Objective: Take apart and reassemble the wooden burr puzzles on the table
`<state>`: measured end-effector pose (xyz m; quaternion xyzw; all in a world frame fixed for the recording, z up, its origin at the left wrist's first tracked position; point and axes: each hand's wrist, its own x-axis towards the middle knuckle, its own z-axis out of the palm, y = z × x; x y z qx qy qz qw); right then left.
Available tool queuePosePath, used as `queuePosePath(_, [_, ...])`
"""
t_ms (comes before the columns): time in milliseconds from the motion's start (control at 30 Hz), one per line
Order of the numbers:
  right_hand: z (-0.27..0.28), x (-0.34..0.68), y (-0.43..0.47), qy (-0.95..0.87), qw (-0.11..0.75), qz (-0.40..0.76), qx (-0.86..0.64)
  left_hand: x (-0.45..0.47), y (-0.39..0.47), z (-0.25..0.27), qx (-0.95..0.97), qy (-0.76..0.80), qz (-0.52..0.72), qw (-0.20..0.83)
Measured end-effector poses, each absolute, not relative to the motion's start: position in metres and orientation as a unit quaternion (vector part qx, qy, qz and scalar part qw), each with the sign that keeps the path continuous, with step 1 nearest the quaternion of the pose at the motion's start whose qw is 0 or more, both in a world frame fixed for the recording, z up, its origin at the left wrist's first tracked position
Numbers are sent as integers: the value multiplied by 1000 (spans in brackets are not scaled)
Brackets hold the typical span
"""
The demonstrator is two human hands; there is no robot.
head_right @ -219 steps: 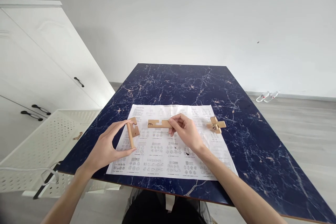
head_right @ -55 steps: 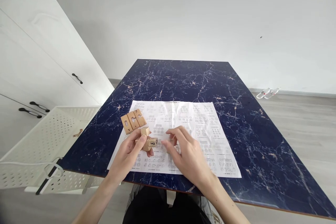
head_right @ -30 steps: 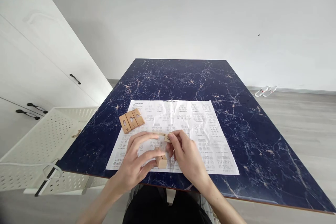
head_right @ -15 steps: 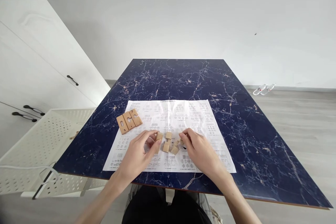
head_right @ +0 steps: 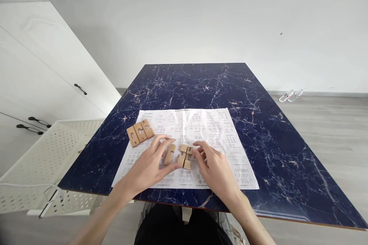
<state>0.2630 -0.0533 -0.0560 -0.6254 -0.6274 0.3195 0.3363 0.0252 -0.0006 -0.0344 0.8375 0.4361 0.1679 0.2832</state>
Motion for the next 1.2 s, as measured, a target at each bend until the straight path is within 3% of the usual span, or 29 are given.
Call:
queuePosePath(533, [-74,265,-90,-570,392,334,-639,54,31,-33,909,315,69,264])
queuePosePath(800, [-75,267,-92,-569,392,344,-636,48,48,-23,878,391,64,269])
queuePosePath(1000, [-73,267,-92,-575,393,340,-632,26,106,-12,846,499,116,145])
queuePosePath(1200, [-75,268,-92,-574,395,343,-630,14,128,-21,825,550,66,113])
